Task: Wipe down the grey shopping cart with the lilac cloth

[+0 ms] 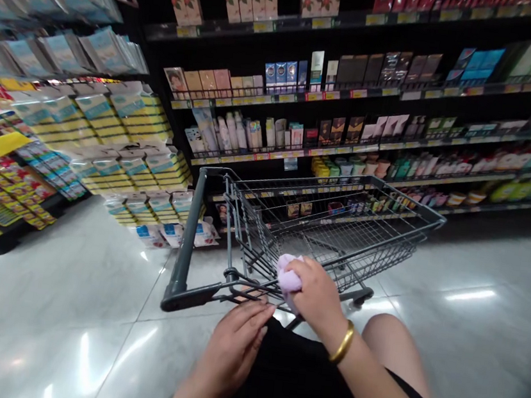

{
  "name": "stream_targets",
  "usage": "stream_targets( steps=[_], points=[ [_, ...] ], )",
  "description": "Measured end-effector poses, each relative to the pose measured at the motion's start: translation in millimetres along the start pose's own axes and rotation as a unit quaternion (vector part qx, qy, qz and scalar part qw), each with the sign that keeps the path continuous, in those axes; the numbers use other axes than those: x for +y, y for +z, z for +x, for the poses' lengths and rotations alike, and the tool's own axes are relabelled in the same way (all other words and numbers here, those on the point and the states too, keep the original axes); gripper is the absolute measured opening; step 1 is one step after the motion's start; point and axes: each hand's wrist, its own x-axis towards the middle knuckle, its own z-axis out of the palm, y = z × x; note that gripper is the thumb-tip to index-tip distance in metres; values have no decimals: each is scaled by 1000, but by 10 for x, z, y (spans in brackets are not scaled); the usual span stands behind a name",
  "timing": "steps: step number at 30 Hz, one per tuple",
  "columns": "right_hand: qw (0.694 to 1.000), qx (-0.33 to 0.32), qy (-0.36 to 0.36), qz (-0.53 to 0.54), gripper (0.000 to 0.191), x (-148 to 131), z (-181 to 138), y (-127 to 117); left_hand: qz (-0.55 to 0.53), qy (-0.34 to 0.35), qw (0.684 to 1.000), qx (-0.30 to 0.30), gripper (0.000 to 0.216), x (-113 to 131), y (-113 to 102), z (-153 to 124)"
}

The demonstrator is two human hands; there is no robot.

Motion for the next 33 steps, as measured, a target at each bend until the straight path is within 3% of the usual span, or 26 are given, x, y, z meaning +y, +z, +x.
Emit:
stream_targets(
  steps=[6, 10, 13, 16, 20, 23, 26, 30, 33],
  points=[
    [999, 9, 42, 11, 33, 330, 39, -180, 33, 66, 995, 66, 39, 228, -657, 27],
    [997, 44, 55, -22, 32, 252, -59, -179, 143, 42, 984, 93, 37, 206, -880, 178],
    [998, 58, 21, -30, 31, -3, -194, -58, 234, -20, 971, 44, 28, 182, -838, 333],
    [997, 60, -45, 17, 29, -161, -319, 101, 328, -98, 939, -21, 32, 207, -747, 441],
    [989, 114, -76, 49, 28, 115, -348, 153, 381, -109, 914, -84, 39, 249, -714, 475],
    [986, 156, -40, 43, 32, 367, -291, 88, 393, -92, 911, -82, 39, 248, -710, 466],
    [984, 167, -20, 50, 31, 291, -301, 100, 402, -92, 909, -62, 37, 237, -676, 463],
    [979, 161, -94, 82, 41, 26, -442, 299, 407, -86, 908, -43, 36, 232, -627, 467],
    [965, 208, -144, 74, 37, 158, -473, 387, 414, -84, 906, -36, 36, 221, -611, 484]
  ],
)
